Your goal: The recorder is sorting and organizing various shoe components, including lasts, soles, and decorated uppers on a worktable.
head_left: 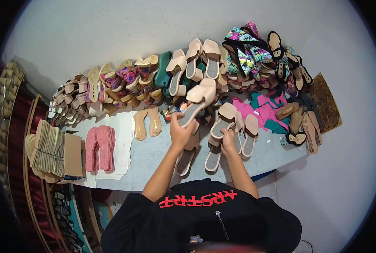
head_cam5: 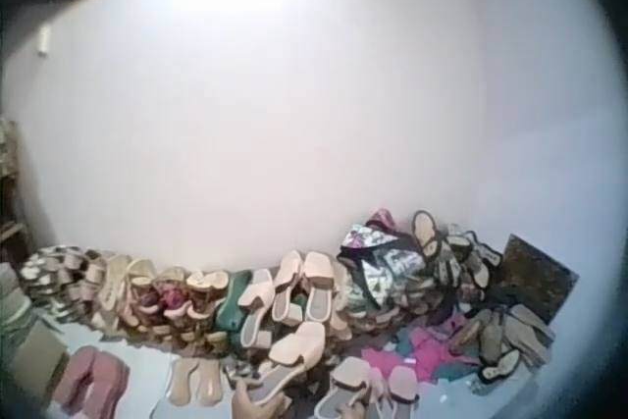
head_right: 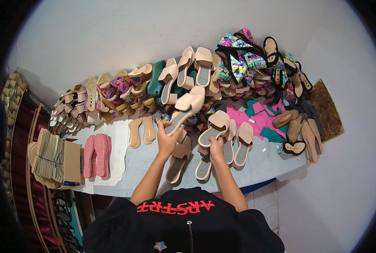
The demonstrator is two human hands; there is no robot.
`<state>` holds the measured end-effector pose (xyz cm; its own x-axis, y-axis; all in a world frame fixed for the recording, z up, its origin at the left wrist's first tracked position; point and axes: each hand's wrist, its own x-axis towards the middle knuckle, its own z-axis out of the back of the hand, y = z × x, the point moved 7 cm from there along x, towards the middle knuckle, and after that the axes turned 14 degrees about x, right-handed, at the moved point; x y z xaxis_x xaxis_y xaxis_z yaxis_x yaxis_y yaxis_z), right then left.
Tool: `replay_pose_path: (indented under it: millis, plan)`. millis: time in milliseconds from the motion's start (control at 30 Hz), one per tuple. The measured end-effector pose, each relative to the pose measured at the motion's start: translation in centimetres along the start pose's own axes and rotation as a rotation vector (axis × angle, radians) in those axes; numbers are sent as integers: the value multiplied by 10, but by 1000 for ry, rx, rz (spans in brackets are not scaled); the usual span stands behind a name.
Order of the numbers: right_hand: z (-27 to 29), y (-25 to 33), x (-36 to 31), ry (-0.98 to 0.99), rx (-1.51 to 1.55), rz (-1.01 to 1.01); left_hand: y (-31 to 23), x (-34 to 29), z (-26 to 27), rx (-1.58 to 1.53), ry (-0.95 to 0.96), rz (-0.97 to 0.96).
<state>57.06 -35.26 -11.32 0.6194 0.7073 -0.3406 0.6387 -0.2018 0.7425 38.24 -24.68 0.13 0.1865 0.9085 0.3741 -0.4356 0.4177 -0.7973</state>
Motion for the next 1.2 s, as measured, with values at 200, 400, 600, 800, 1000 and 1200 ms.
replay_pose_path:
  millis: [200,400,600,800,1000,1200]
  plan:
    - [18,5,-19,-78,-42,23,-16,-42,-18,-16,160,-58]
    - [41,59,-24,-336,-957,380,-21,-40,-53,68,355,-126]
    - [-48,132,27,35,-849,730,-16,-19,-62,193,669,-278]
    - [-115,119,119,14,-997,595,4,-8,-74,136,1003,-185]
    - [-164,151,132,1,-1445,1054,-12,74,-60,33,609,-245]
    - [-162,156,146,104,-1741,1045,-59,132,-98,196,307,-483]
